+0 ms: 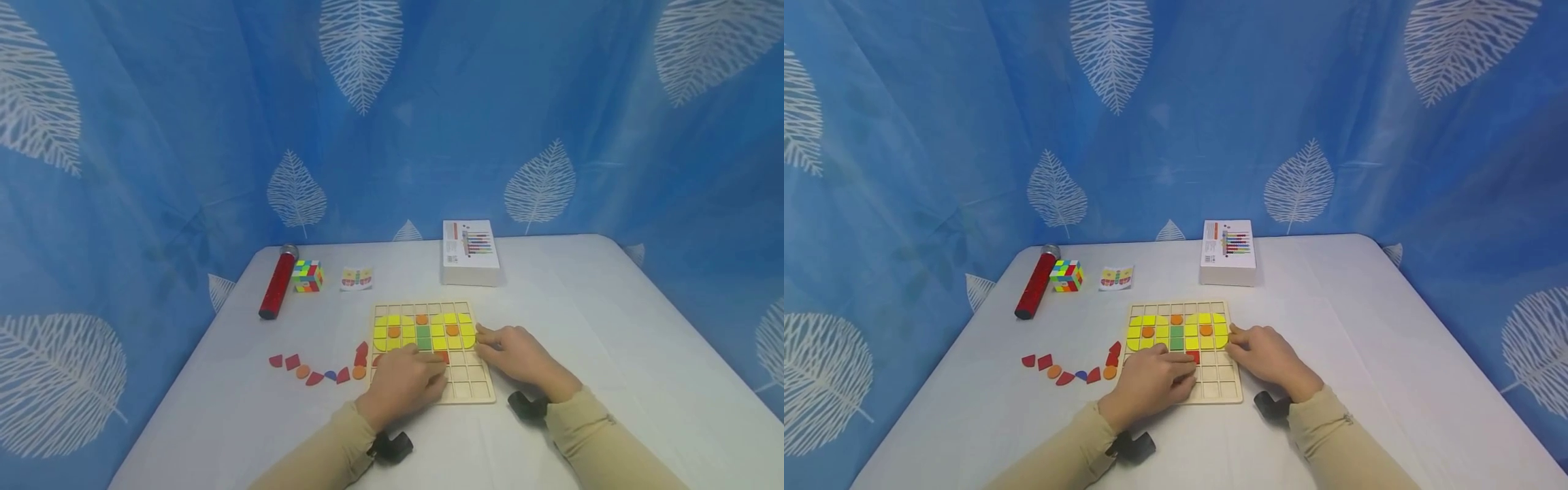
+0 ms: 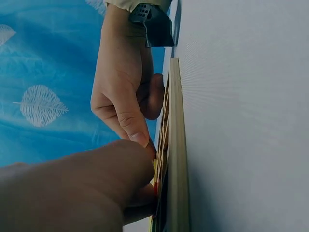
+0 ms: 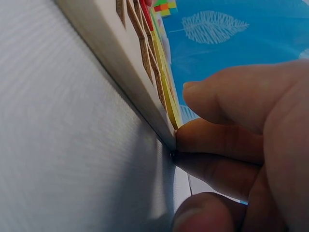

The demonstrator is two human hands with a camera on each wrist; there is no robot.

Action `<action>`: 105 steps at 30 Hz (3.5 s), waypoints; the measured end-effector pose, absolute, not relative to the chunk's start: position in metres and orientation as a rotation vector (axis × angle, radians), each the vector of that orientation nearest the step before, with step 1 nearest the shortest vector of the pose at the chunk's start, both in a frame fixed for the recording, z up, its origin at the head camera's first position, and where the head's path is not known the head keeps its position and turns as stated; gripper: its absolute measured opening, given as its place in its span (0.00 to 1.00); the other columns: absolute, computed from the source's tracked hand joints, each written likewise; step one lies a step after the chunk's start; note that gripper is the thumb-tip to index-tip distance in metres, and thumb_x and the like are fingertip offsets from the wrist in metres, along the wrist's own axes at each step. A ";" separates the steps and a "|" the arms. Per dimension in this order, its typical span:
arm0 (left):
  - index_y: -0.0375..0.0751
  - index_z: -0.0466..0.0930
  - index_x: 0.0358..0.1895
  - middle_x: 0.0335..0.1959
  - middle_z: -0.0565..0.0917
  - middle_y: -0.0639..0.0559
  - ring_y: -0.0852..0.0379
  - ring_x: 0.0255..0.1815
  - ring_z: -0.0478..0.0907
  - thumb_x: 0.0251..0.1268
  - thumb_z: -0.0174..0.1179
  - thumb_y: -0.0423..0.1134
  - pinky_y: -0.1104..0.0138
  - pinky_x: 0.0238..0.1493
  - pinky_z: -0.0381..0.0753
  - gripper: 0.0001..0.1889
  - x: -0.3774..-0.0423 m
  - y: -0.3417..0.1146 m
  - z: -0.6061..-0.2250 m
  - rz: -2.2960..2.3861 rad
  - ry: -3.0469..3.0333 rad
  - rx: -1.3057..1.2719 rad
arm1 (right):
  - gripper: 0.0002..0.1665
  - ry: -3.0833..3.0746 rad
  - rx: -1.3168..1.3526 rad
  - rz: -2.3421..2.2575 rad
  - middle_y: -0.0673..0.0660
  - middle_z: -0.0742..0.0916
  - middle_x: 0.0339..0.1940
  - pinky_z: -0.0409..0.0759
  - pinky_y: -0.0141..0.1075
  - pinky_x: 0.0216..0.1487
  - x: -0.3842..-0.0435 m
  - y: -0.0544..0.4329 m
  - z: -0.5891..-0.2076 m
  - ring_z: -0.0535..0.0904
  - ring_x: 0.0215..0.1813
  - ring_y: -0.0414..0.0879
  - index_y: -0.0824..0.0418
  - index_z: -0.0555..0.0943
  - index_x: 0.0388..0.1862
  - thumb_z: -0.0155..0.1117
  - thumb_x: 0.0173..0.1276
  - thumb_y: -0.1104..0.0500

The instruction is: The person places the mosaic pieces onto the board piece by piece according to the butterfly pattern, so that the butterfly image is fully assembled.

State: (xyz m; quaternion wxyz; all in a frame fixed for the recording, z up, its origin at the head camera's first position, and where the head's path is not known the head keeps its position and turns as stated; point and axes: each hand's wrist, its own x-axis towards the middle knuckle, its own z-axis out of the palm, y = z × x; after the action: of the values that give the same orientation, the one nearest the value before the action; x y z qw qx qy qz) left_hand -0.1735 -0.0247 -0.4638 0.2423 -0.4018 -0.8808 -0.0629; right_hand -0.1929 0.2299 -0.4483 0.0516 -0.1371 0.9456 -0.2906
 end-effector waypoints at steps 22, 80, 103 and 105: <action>0.36 0.74 0.59 0.35 0.82 0.46 0.52 0.32 0.79 0.62 0.70 0.53 0.56 0.37 0.80 0.30 -0.194 -0.165 -0.412 -0.587 -3.235 0.292 | 0.23 2.850 -0.355 -0.908 0.61 0.79 0.70 0.67 0.61 0.72 -0.193 0.228 -0.447 0.67 0.76 0.65 0.63 0.85 0.60 0.63 0.75 0.50; 0.54 0.87 0.41 0.39 0.87 0.61 0.64 0.31 0.78 0.61 0.74 0.45 0.73 0.32 0.77 0.08 -0.171 -0.088 -0.426 -0.685 -2.657 -0.431 | 0.21 2.871 -0.314 -0.925 0.58 0.82 0.68 0.68 0.62 0.71 -0.183 0.230 -0.451 0.71 0.73 0.66 0.62 0.87 0.56 0.66 0.73 0.50; 0.66 0.91 0.45 0.32 0.83 0.67 0.72 0.22 0.66 0.68 0.68 0.51 0.80 0.19 0.60 0.06 -0.171 -0.002 -0.453 -0.176 -2.522 -1.085 | 0.21 2.912 -0.378 -0.928 0.58 0.84 0.66 0.69 0.62 0.70 -0.184 0.226 -0.447 0.74 0.71 0.66 0.61 0.87 0.56 0.67 0.72 0.50; 0.65 0.91 0.43 0.33 0.84 0.67 0.72 0.24 0.71 0.68 0.69 0.50 0.81 0.21 0.63 0.05 -0.170 -0.003 -0.454 -0.188 -2.510 -1.089 | 0.21 2.902 -0.367 -0.939 0.59 0.83 0.66 0.69 0.62 0.70 -0.184 0.226 -0.447 0.73 0.72 0.66 0.61 0.87 0.56 0.67 0.72 0.50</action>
State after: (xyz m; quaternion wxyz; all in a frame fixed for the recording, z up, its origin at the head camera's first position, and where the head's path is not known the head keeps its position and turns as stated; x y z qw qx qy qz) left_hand -0.1704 -0.0032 -0.4541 0.1981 -0.3892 -0.8971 -0.0673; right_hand -0.1835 0.2264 -0.4468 0.0348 -0.1193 0.9441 -0.3053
